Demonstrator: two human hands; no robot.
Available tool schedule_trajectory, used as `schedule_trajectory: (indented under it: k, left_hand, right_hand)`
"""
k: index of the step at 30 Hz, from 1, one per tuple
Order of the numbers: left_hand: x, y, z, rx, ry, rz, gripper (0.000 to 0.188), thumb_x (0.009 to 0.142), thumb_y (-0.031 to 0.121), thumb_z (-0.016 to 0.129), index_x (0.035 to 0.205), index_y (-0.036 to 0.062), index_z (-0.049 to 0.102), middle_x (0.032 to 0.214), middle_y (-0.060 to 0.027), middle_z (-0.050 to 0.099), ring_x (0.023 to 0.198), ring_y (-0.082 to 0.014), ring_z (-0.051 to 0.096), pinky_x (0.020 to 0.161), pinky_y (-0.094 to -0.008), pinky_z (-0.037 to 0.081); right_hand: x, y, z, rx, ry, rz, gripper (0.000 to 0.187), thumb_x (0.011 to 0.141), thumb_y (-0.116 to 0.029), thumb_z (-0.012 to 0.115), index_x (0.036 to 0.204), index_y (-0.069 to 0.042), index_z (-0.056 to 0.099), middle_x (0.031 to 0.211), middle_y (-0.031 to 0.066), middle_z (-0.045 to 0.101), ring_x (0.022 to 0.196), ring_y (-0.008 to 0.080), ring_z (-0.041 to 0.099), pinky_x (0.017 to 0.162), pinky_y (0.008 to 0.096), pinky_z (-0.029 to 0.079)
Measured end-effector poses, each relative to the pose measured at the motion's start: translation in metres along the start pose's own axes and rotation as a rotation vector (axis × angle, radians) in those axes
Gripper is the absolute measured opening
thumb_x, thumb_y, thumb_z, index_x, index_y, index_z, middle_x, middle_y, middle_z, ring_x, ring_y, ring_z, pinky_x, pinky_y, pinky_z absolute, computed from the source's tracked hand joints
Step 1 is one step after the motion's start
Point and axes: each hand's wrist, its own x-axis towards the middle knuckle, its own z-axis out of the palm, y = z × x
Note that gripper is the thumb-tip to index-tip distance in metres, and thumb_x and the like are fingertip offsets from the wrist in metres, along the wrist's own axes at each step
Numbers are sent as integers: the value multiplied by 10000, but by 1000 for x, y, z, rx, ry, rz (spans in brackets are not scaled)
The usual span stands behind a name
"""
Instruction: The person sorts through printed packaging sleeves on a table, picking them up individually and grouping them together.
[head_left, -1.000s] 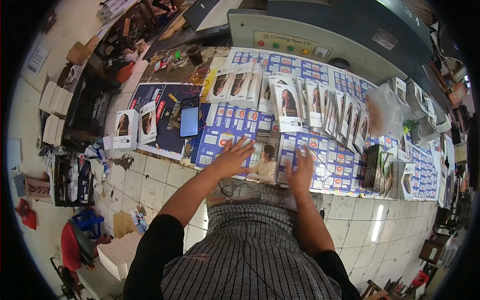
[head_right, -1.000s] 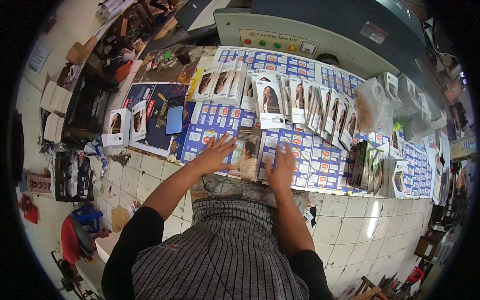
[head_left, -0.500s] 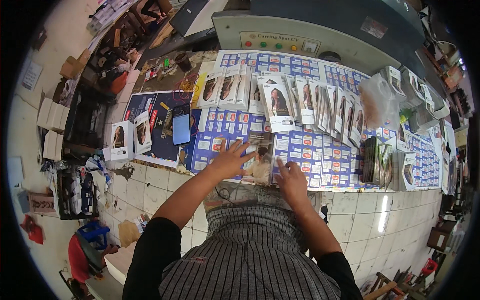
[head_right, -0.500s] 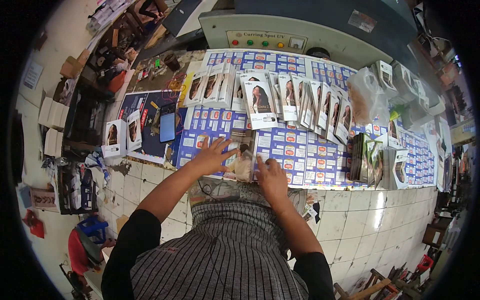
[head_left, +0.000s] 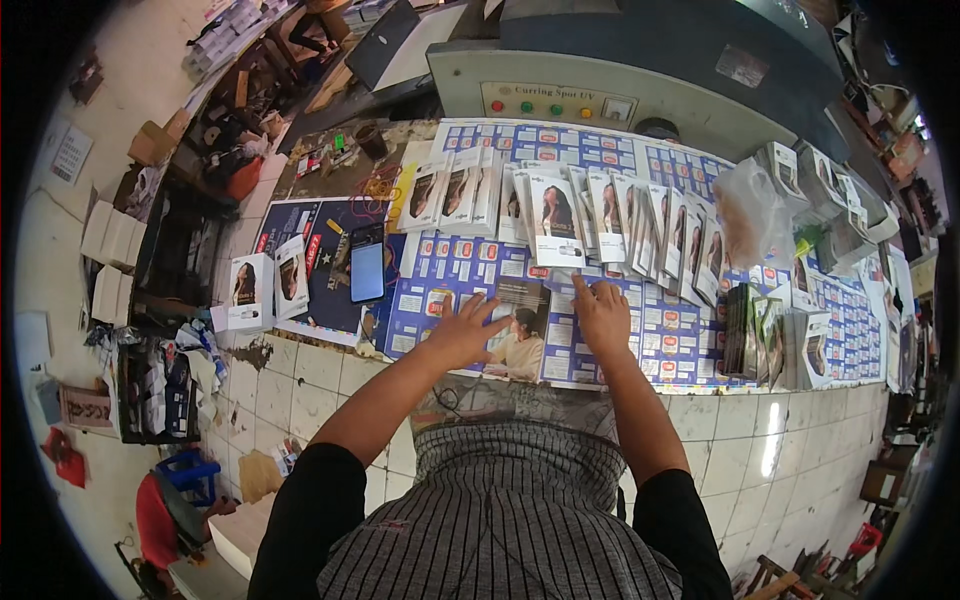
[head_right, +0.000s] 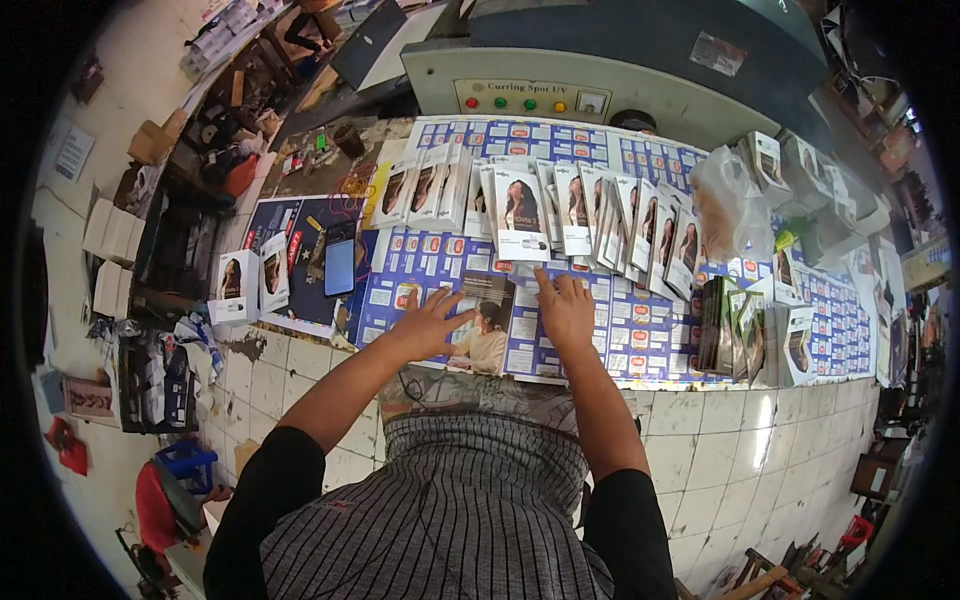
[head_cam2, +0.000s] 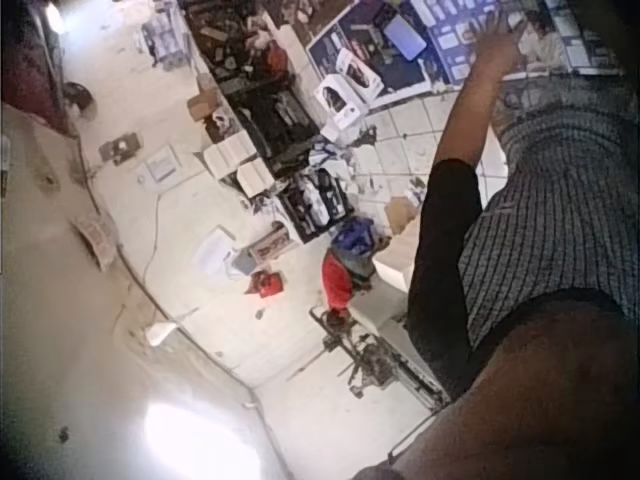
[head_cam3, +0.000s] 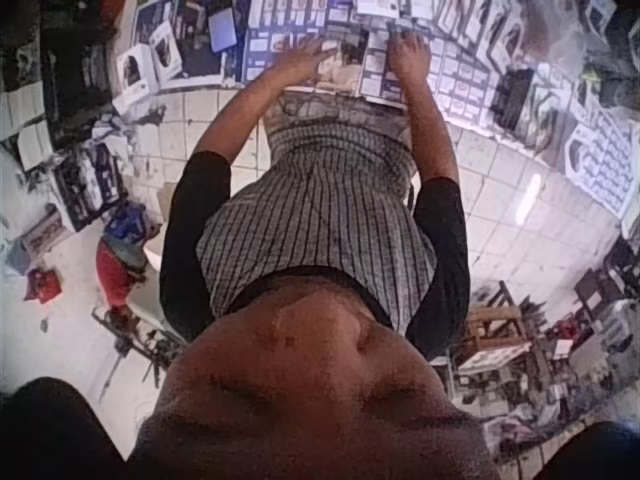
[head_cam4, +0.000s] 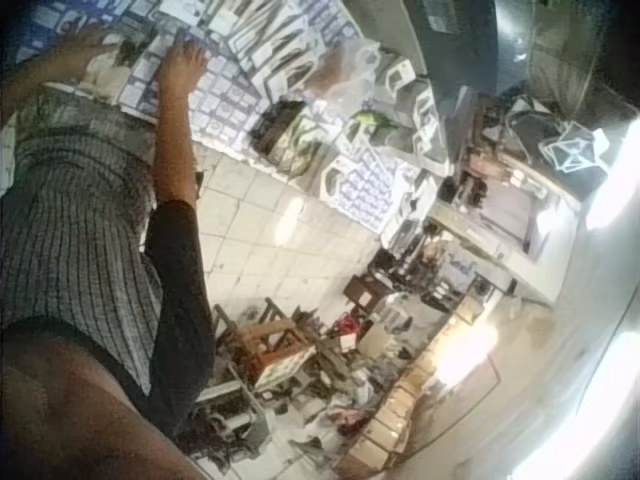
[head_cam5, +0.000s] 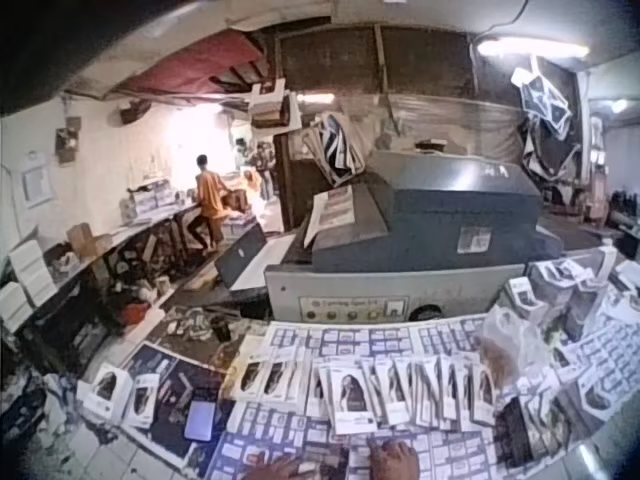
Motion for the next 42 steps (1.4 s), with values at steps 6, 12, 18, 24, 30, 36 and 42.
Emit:
schedule_trajectory:
  k: [6, 12, 18, 24, 30, 36, 42]
  left_hand:
    - [0, 5, -8, 4, -30, -21, 821, 813, 469, 752, 1521, 297, 375, 1617, -97, 246, 1502, -354, 187, 1087, -773, 188]
    - [-1, 1, 0, -15, -48, -27, 827, 823, 470, 740, 1535, 303, 353, 1632, -92, 219, 1516, -343, 150, 1109, -755, 163]
    - [-4, -5, 5, -62, -31, -8, 817, 850, 500, 701, 1551, 306, 330, 1660, -78, 155, 1530, -345, 105, 1163, -695, 98]
    - [-7, -17, 19, -94, 70, 70, 768, 894, 549, 619, 1553, 276, 336, 1666, -77, 151, 1538, -319, 100, 1195, -635, 65]
    - [-12, -17, 22, -112, 130, 101, 777, 910, 572, 584, 1564, 256, 309, 1660, -87, 174, 1539, -309, 107, 1203, -614, 65]
    - [-17, -24, 41, -159, 244, 54, 853, 943, 638, 476, 1588, 142, 219, 1653, -136, 174, 1536, -286, 135, 1211, -581, 54]
    - [-23, -20, 34, -166, 278, 48, 808, 966, 629, 458, 1582, 153, 242, 1650, -139, 179, 1531, -278, 158, 1210, -575, 70]
  right_hand:
    - [-10, 13, -28, 186, -345, -280, 491, 805, -206, 739, 1288, -213, 653, 924, 61, 591, 897, 260, 609, 784, 404, 502]
    - [-45, 21, -61, 261, -504, -503, 515, 810, -229, 744, 1313, -232, 634, 924, 65, 583, 909, 284, 614, 832, 419, 519]
    - [-52, 45, -64, 193, -468, -211, 524, 787, -225, 760, 1294, -178, 635, 1051, 88, 625, 954, 297, 620, 838, 442, 514]
    - [-71, 3, -21, 227, -149, 174, 451, 872, -201, 716, 1267, -23, 590, 1274, 220, 583, 1132, 403, 573, 979, 482, 470]
    - [-60, -90, -11, 1197, -390, 816, 623, 825, -220, 775, 1271, 124, 510, 1163, 209, 664, 966, 284, 673, 852, 389, 537]
    - [-63, -113, -40, 682, -300, 281, 212, 892, -118, 643, 1075, -22, 598, 925, 196, 607, 846, 426, 618, 702, 424, 516]
    - [17, -88, -64, 449, 200, 171, 351, 878, 2, 599, 1224, -43, 639, 967, 160, 571, 786, 344, 607, 648, 418, 503]
